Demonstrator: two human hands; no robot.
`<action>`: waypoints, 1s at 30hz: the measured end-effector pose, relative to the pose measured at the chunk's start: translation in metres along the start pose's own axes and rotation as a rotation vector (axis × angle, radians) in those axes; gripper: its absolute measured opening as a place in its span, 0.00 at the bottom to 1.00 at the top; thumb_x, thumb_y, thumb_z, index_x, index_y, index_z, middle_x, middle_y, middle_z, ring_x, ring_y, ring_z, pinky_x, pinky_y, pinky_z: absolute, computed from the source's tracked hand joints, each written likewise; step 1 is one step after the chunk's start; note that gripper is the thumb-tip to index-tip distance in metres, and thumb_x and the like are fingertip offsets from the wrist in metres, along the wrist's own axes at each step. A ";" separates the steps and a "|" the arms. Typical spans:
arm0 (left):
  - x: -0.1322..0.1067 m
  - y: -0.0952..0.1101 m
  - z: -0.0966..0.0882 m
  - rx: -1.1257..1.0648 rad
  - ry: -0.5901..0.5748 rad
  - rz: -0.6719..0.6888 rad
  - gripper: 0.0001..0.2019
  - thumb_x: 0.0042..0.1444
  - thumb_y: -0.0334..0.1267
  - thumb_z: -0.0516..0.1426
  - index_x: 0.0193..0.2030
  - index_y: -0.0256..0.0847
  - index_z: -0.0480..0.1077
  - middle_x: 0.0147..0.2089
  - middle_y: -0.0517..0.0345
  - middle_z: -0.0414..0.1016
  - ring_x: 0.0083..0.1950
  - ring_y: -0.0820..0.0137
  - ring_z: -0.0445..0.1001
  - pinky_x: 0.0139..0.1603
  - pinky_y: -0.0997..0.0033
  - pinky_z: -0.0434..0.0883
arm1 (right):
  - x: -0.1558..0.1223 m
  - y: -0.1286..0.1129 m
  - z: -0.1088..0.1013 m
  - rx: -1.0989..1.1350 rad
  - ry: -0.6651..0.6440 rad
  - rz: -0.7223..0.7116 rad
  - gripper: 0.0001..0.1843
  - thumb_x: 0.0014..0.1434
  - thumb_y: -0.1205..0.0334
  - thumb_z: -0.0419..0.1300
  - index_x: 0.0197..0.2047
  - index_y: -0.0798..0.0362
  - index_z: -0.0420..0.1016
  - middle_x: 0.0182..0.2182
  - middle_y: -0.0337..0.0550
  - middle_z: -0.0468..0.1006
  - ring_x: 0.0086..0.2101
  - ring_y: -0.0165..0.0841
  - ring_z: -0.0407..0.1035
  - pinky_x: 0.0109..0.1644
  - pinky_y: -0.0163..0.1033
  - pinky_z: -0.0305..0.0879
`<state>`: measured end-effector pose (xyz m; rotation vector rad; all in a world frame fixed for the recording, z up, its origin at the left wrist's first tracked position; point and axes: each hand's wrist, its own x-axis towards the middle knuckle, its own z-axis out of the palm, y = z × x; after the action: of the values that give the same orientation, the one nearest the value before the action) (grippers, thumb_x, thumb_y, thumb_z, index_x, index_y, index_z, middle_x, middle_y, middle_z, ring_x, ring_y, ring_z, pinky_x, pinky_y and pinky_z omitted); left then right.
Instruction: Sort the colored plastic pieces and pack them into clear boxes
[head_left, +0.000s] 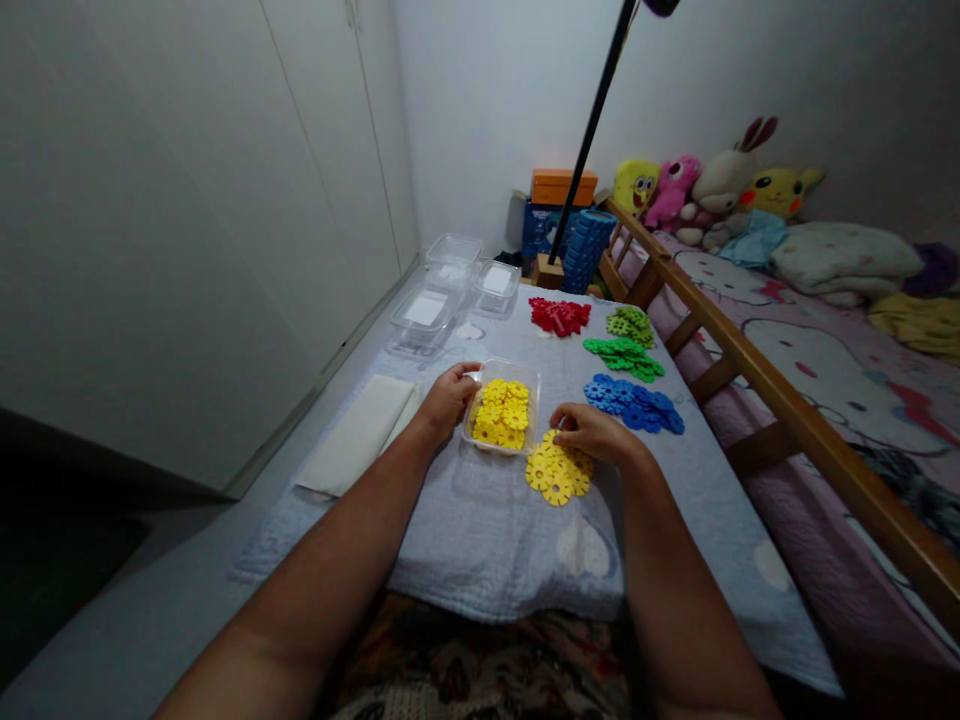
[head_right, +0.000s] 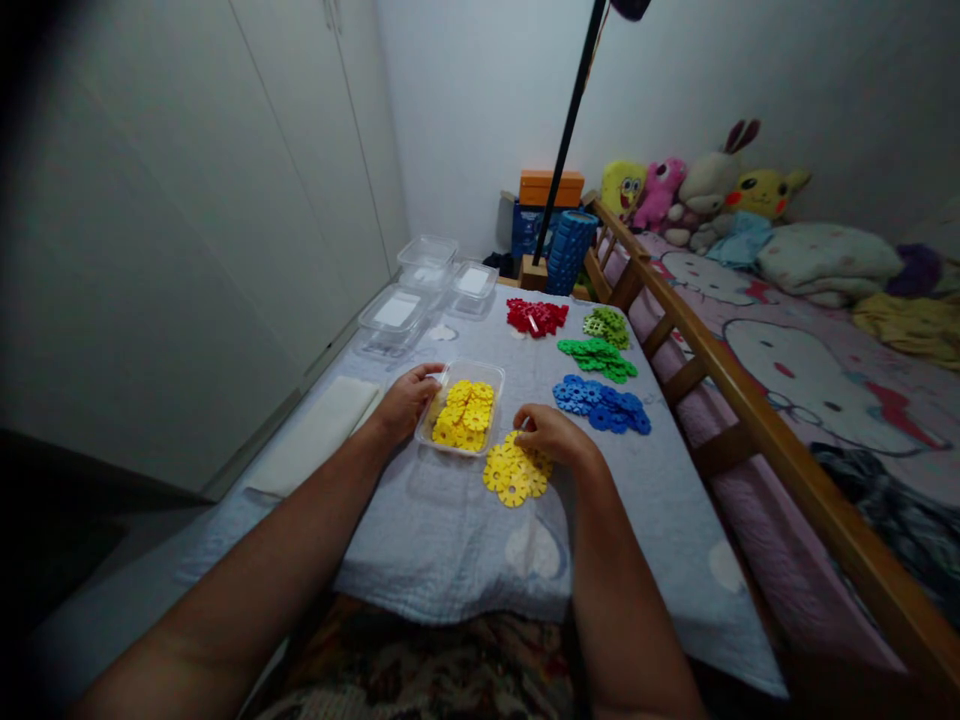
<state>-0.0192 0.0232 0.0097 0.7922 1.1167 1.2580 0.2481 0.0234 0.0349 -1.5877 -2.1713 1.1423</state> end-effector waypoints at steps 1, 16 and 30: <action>0.000 0.000 0.000 0.000 0.000 0.000 0.27 0.40 0.33 0.62 0.52 0.38 0.72 0.22 0.67 0.68 0.20 0.74 0.66 0.21 0.77 0.56 | 0.001 0.001 0.000 0.027 0.004 0.006 0.09 0.46 0.66 0.64 0.34 0.54 0.78 0.24 0.34 0.73 0.24 0.27 0.63 0.26 0.32 0.55; 0.002 -0.002 0.000 -0.006 -0.002 0.003 0.26 0.40 0.33 0.62 0.50 0.39 0.72 0.20 0.68 0.65 0.19 0.74 0.64 0.20 0.76 0.54 | -0.001 -0.021 -0.015 0.338 0.418 -0.169 0.12 0.50 0.52 0.63 0.32 0.51 0.71 0.27 0.37 0.73 0.29 0.30 0.66 0.34 0.36 0.63; 0.004 -0.003 -0.002 -0.012 -0.049 0.021 0.25 0.40 0.34 0.60 0.50 0.39 0.70 0.20 0.69 0.65 0.18 0.75 0.62 0.21 0.77 0.55 | 0.024 -0.098 0.035 -0.240 0.248 -0.161 0.08 0.57 0.68 0.62 0.41 0.50 0.77 0.36 0.41 0.83 0.36 0.33 0.74 0.41 0.37 0.62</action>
<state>-0.0205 0.0263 0.0057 0.8236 1.0633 1.2553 0.1484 0.0171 0.0727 -1.5165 -2.2828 0.6213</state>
